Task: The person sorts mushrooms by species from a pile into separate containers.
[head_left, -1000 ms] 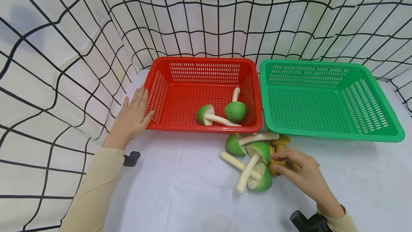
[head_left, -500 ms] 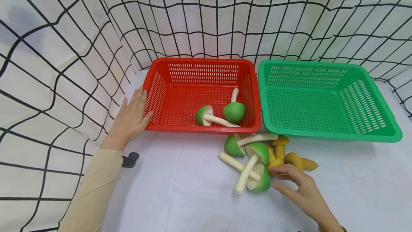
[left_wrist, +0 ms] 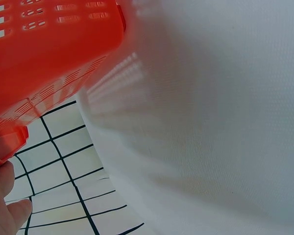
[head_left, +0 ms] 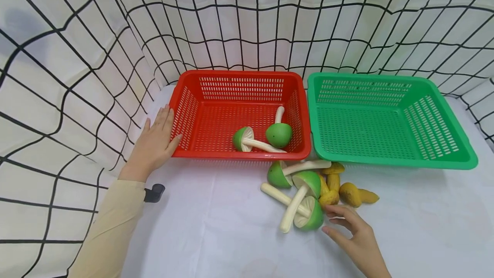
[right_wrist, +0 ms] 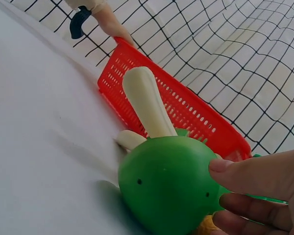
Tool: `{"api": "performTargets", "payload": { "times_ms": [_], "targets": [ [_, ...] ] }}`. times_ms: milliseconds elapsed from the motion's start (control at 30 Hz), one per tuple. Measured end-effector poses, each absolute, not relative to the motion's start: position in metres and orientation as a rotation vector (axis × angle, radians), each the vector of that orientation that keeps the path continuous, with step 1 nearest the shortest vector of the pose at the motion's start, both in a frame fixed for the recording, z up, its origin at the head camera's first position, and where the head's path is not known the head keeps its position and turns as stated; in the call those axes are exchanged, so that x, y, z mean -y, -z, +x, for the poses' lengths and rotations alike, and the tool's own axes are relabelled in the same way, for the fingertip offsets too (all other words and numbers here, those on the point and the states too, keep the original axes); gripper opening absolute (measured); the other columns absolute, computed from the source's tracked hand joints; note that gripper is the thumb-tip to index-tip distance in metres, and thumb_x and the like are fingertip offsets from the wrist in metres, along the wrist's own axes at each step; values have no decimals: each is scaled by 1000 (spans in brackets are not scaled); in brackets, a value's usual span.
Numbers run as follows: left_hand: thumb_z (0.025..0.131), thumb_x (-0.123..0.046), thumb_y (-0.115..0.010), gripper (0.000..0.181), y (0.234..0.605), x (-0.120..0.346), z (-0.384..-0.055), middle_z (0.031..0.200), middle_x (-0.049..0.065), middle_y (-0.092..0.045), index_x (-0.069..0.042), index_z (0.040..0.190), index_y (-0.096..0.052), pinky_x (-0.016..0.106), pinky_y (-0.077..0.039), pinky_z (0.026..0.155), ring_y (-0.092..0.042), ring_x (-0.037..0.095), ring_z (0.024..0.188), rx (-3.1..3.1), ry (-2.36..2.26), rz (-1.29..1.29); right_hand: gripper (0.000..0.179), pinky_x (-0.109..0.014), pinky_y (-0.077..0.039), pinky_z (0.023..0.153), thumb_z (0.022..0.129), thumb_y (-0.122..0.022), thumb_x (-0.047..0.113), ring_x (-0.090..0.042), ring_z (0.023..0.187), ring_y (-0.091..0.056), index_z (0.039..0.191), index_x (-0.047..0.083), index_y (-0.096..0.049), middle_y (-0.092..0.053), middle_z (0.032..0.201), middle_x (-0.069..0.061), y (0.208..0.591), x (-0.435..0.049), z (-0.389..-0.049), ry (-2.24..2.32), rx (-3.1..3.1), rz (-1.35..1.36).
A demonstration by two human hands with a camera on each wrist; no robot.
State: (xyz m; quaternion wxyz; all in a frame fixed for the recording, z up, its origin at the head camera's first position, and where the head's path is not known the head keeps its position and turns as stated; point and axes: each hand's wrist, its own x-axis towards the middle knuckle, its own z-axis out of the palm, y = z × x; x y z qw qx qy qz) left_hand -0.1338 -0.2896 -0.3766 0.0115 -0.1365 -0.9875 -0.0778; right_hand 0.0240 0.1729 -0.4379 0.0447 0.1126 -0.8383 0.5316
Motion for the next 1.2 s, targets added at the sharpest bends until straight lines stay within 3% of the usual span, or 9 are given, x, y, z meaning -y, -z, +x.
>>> {"api": "performTargets", "payload": {
  "times_ms": [267, 600, 900, 1200],
  "targets": [
    [100, -30, -37, 69, 374, 290, -132, 155, 23, -3, 10, 147, -6, 61, -8, 109, -6, 37, 142, 3078, 245, -426, 58, -18, -51, 77, 61, -79, -14, -3, 100, -56, 114, 4, -63, -61, 112, -7, 441, -166, 24, -1545, 2555, 392],
    [99, -30, -37, 69, 372, 288, -131, 155, 25, -4, 10, 147, -6, 60, -7, 110, -6, 38, 142, 3082, 263, -421, 74, -21, -52, 78, 59, -85, -3, -2, 99, -53, 126, 9, -57, -56, 117, -3, 445, -158, 21, -1494, 2600, 363],
    [99, -30, -38, 70, 373, 289, -132, 155, 24, -5, 9, 147, -6, 61, -9, 109, -7, 38, 142, 3069, 260, -426, 82, -13, -45, 79, 50, -88, -5, 0, 103, -46, 124, 0, -54, -53, 117, -6, 453, -148, 19, -1414, 2589, 356],
    [99, -30, -38, 70, 373, 289, -132, 155, 24, -4, 9, 147, -6, 60, -6, 110, -6, 37, 142, 3076, 262, -426, 81, -10, -42, 80, 49, -89, -3, 0, 101, -46, 122, -1, -54, -52, 114, -7, 456, -144, 18, -1379, 2557, 362]
  ]
}}
